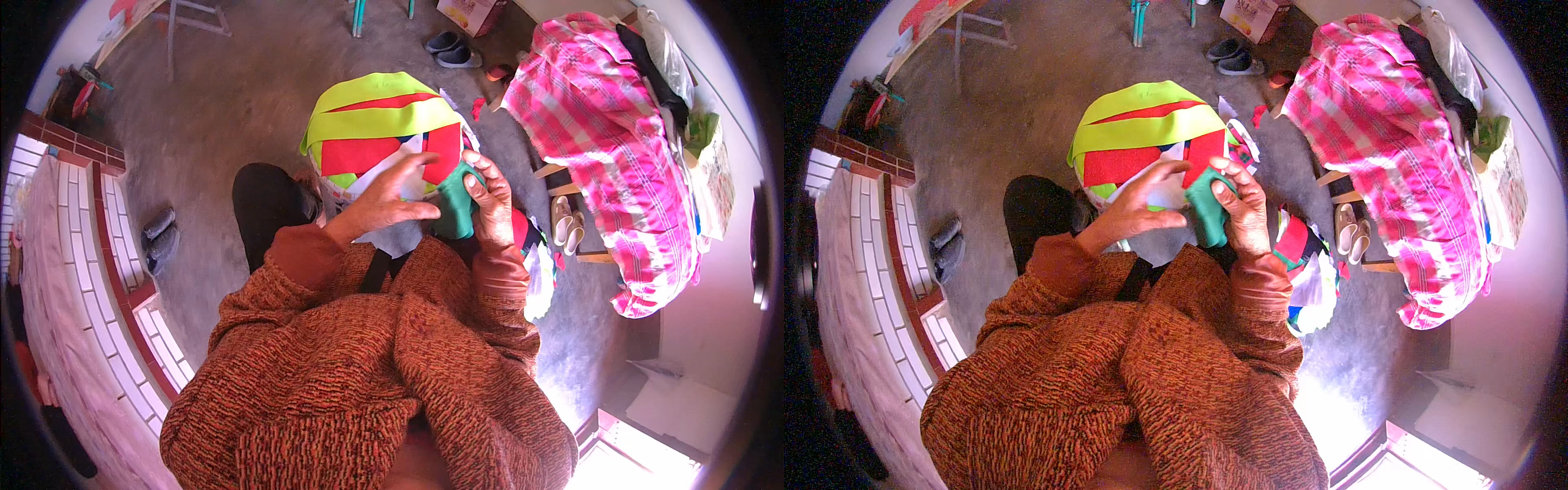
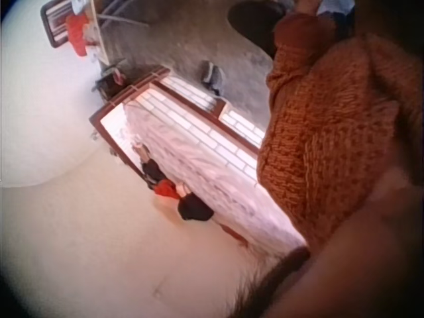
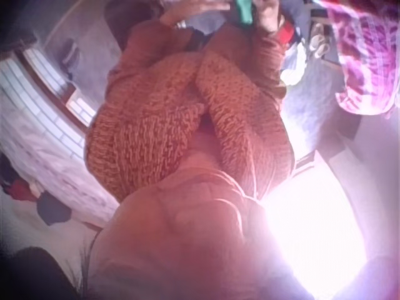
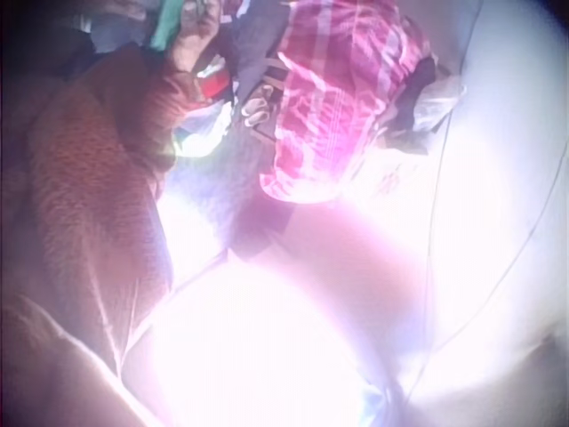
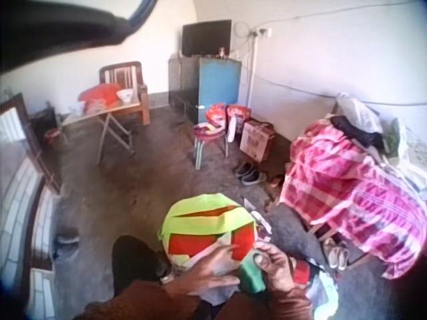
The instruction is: The person sits on the floor and repeatedly picks up colorful fabric pieces, folds them, and places them onto a growing pile on their lap. The person handles the pieces one at a time, adjusting and stacking them without using any tools.
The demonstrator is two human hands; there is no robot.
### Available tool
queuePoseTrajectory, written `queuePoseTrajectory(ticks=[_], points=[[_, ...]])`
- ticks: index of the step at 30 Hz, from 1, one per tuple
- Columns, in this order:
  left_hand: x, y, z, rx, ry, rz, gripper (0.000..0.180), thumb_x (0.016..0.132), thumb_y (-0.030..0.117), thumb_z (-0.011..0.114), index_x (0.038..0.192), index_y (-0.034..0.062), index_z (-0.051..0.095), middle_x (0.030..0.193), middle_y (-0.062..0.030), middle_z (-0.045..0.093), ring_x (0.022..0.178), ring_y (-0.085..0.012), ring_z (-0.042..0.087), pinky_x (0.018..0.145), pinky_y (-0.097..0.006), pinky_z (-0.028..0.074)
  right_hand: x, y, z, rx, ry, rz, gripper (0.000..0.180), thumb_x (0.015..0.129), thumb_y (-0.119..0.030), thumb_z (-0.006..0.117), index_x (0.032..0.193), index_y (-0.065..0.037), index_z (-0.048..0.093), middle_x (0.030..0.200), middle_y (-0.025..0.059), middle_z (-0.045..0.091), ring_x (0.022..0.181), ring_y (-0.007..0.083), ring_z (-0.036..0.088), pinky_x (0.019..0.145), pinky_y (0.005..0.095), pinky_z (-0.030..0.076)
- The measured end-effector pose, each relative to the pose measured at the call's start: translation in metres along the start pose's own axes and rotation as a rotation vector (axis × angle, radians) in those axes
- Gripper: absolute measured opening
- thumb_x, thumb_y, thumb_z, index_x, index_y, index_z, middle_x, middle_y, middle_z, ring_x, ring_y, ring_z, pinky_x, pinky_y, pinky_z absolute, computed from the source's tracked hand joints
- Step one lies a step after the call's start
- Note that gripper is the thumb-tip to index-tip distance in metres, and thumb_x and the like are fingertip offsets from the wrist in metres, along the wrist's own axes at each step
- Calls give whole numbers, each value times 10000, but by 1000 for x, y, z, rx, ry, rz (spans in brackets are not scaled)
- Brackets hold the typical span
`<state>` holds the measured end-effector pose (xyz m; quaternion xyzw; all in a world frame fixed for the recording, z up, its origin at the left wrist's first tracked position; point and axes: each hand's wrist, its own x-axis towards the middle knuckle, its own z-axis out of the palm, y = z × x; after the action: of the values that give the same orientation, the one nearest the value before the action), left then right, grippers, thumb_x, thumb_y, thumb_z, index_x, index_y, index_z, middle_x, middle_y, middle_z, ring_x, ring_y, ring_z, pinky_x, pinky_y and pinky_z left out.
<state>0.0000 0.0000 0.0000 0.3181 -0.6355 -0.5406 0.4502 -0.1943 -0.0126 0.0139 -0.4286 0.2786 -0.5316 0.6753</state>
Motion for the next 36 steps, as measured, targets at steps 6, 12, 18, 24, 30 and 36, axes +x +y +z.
queuePoseTrajectory(ticks=[6, 12, 18, 24, 30, 36], points=[[-4, 3, 9, -343, -263, -225, 539, 665, 99, 801, 1148, 37, 569, 975, -27, 630, 934, -116, 563, 855, -287, 442, 2, -42, 52, -175, -180, -17, 327, 866, -109, 622, 1171, -12, 551, 1012, 22, 611, 890, 76, 547, 810, 225, 431], [-19, 13, -28, -299, -337, -356, 493, 655, 174, 791, 1075, -15, 614, 981, -33, 648, 883, -116, 579, 816, -266, 446, 34, -75, 67, -154, -12, -202, 310, 872, -55, 588, 1176, -20, 544, 970, 33, 621, 805, 99, 589, 729, 238, 492], [-32, 18, -83, -255, -194, -438, 420, 707, 61, 696, 1103, -37, 596, 1016, -42, 646, 918, -128, 590, 846, -263, 445, 71, -55, 15, -137, 154, -303, 299, 874, -26, 573, 1172, -13, 551, 998, 30, 619, 855, 105, 589, 765, 237, 484], [-24, -16, -149, -70, -8, -405, 382, 719, 63, 674, 1081, -20, 586, 959, -52, 643, 871, -127, 582, 801, -266, 446, 90, 21, -75, -314, 313, -226, 316, 873, 5, 542, 1189, 21, 528, 1056, 54, 599, 946, 126, 564, 850, 259, 443], [-29, -59, -170, 21, 94, -423, 373, 714, 70, 689, 1065, 9, 577, 918, -59, 636, 826, -146, 589, 761, -278, 455, 77, 71, -109, -385, 387, -28, 385, 838, 68, 511, 1220, 25, 502, 977, 56, 600, 858, 120, 561, 770, 241, 447], [-43, -61, -162, -162, 247, -455, 319, 712, 48, 700, 1015, 34, 599, 867, -30, 613, 791, -116, 571, 719, -238, 447, 78, 73, -115, -376, 407, 15, 374, 856, 65, 474, 1228, 25, 490, 972, 62, 601, 852, 119, 556, 764, 234, 443]])
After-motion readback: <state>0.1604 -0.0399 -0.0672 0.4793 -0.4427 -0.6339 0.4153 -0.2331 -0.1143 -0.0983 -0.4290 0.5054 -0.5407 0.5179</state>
